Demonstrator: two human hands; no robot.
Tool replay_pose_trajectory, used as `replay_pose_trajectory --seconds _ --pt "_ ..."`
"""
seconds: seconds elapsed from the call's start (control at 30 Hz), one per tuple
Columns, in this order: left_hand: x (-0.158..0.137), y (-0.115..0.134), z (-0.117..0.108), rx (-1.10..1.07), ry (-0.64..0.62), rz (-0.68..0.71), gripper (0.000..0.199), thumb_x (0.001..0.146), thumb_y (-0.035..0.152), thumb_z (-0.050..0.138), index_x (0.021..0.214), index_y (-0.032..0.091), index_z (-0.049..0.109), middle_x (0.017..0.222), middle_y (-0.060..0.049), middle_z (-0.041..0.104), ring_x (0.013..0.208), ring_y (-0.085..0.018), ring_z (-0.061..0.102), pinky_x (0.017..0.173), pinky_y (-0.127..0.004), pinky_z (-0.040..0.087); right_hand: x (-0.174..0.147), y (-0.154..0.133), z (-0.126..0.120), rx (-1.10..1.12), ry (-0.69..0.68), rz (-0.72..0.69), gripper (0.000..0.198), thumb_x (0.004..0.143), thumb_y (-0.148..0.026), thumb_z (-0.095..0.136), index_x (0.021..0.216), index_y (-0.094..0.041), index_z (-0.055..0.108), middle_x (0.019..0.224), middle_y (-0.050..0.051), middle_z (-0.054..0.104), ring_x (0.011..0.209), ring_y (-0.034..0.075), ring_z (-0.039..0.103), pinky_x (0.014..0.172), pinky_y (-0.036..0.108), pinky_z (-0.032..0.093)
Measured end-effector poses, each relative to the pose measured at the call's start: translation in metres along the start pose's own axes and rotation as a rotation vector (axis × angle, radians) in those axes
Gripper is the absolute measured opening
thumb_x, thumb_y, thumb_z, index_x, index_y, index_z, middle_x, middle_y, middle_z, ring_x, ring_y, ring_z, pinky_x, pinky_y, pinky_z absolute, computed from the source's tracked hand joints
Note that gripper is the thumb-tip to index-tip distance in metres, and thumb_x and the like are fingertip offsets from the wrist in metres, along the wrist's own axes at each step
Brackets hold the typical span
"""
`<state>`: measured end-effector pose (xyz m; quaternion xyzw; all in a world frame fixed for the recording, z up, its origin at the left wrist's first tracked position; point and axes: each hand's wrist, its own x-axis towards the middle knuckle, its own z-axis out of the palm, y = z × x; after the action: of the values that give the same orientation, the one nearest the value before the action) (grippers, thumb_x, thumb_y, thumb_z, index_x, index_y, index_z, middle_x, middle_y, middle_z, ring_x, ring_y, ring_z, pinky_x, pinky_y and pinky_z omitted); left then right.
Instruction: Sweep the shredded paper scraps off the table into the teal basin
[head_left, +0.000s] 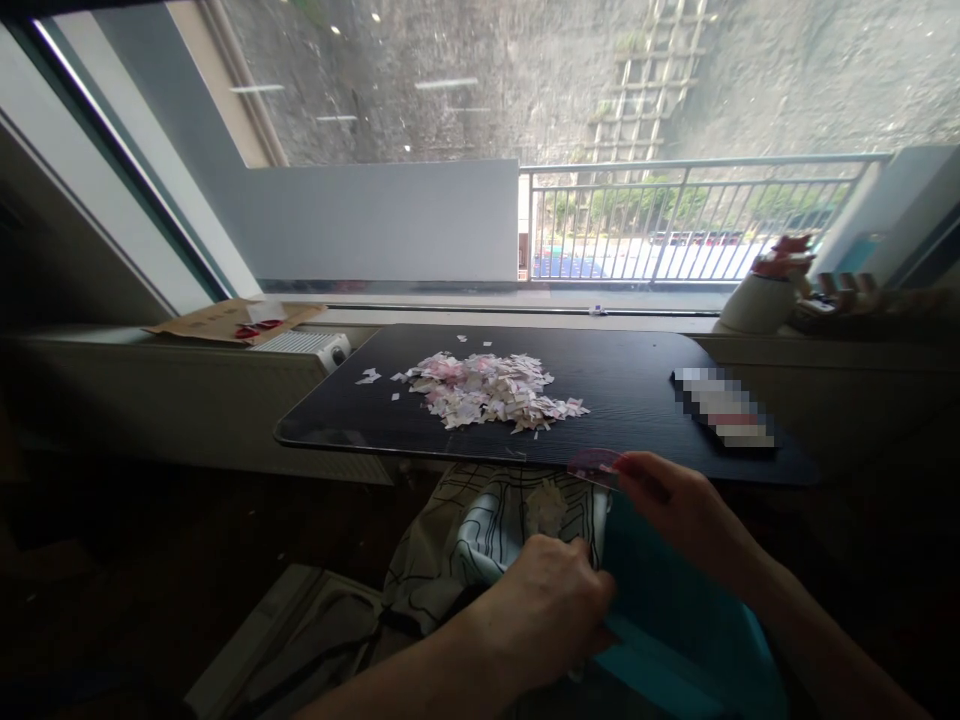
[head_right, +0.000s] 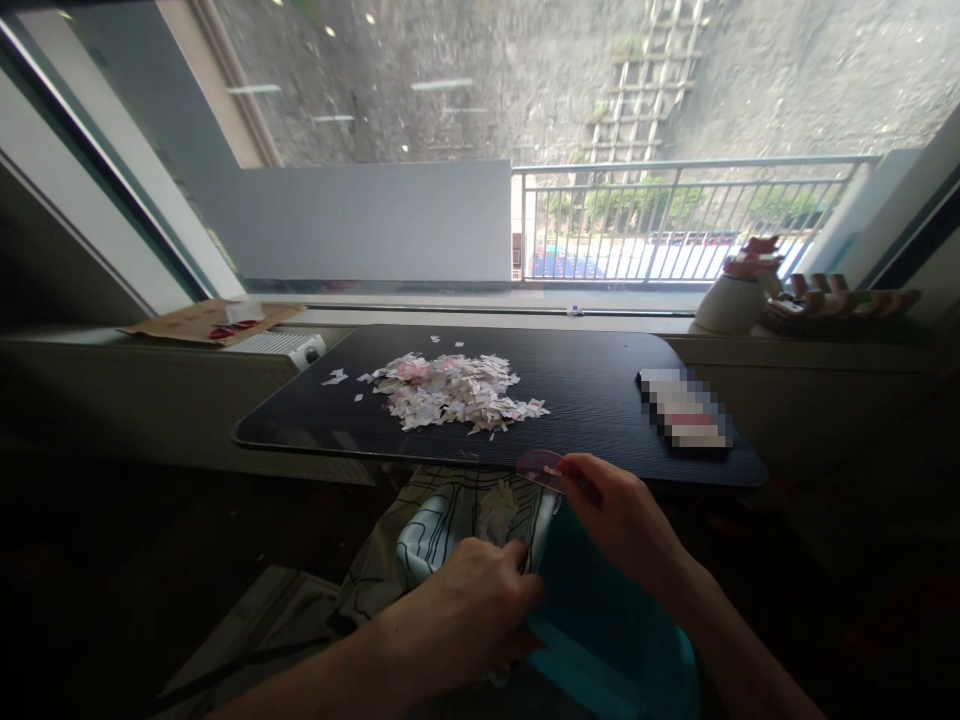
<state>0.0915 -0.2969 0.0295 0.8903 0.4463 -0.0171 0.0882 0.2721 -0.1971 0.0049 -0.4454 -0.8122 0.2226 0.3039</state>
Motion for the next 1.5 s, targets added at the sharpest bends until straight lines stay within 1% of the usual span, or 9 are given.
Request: replay_pose_trajectory --seconds 0.1,0.27,0.4,0.5,0.77,1.0,1.2,1.33,1.5 --pt "-0.001 0.000 -0.002 -0.001 -0.001 0.001 0.028 0.080 0.045 0.066 0.082 0.018 0.064 0.078 -0.006 0.063 0.065 -0.024 0.063 0.053 -0.030 0.047 0.006 -0.002 0.000 -0.048 0.102 0.017 0.022 0.086 -0.037 0.051 0.095 -0.021 0.063 0.079 0.002 0.068 0.066 0.015 0.062 0.060 0.024 0.046" --pt "-0.004 -0.002 -0.002 -0.018 0.001 -0.011 0.026 0.080 0.045 0.066 0.084 0.019 0.064 0.080 -0.006 0.063 0.064 -0.023 0.063 0.054 -0.031 0.047 0.022 -0.014 0.004 -0.037 -0.011 -0.065 0.023 0.086 -0.037 0.050 0.092 -0.020 0.064 0.076 0.002 0.068 0.061 0.014 0.059 0.056 0.023 0.045" --pt "-0.011 -0.005 0.001 -0.010 0.027 -0.041 0.025 0.081 0.045 0.065 0.082 0.020 0.063 0.079 -0.005 0.061 0.064 -0.023 0.062 0.055 -0.031 0.047 0.046 -0.019 0.015 -0.082 0.099 -0.102 0.025 0.086 -0.034 0.048 0.095 -0.018 0.066 0.079 0.004 0.070 0.064 0.015 0.060 0.059 0.024 0.045" --pt "-0.020 -0.010 0.000 -0.007 0.038 -0.075 0.024 0.081 0.044 0.064 0.079 0.020 0.061 0.077 -0.004 0.059 0.064 -0.022 0.061 0.056 -0.030 0.047 0.058 -0.016 0.019 -0.098 0.101 -0.120 0.026 0.085 -0.032 0.047 0.095 -0.018 0.066 0.078 0.005 0.069 0.065 0.016 0.061 0.058 0.025 0.044" --pt "-0.029 -0.017 -0.006 -0.004 0.028 -0.145 0.016 0.082 0.035 0.063 0.080 0.020 0.061 0.078 -0.003 0.058 0.063 -0.021 0.061 0.051 -0.028 0.043 0.047 -0.018 0.010 -0.165 0.093 -0.086 0.023 0.085 -0.031 0.048 0.095 -0.019 0.065 0.081 0.005 0.069 0.066 0.017 0.061 0.059 0.026 0.043" --pt "-0.031 -0.015 -0.003 -0.046 0.001 -0.139 0.017 0.079 0.037 0.066 0.080 0.020 0.062 0.079 -0.003 0.060 0.065 -0.021 0.061 0.054 -0.028 0.044 0.067 -0.022 0.023 -0.131 0.049 -0.146 0.023 0.085 -0.029 0.046 0.095 -0.018 0.064 0.076 0.003 0.067 0.063 0.015 0.058 0.058 0.024 0.040" --pt "-0.031 -0.016 -0.004 -0.053 0.004 -0.149 0.017 0.081 0.038 0.064 0.082 0.020 0.063 0.080 -0.003 0.060 0.064 -0.021 0.061 0.054 -0.028 0.044 0.058 -0.031 0.009 -0.159 -0.020 -0.128 0.022 0.084 -0.029 0.048 0.093 -0.019 0.065 0.073 0.002 0.067 0.062 0.015 0.060 0.057 0.024 0.040" --pt "-0.031 -0.015 -0.004 -0.068 -0.009 -0.131 0.018 0.082 0.039 0.064 0.083 0.021 0.063 0.080 -0.003 0.060 0.065 -0.022 0.061 0.054 -0.029 0.044 0.057 -0.032 0.002 -0.214 0.000 -0.139 0.022 0.083 -0.027 0.047 0.092 -0.019 0.066 0.074 0.003 0.068 0.062 0.015 0.060 0.056 0.024 0.040" --pt "-0.034 -0.016 -0.001 -0.059 0.015 -0.138 0.019 0.081 0.040 0.064 0.085 0.022 0.064 0.082 -0.003 0.061 0.067 -0.023 0.062 0.056 -0.031 0.046 0.070 -0.028 0.008 -0.276 0.054 -0.119 0.024 0.083 -0.027 0.046 0.094 -0.020 0.066 0.078 0.005 0.069 0.066 0.017 0.061 0.058 0.026 0.041"
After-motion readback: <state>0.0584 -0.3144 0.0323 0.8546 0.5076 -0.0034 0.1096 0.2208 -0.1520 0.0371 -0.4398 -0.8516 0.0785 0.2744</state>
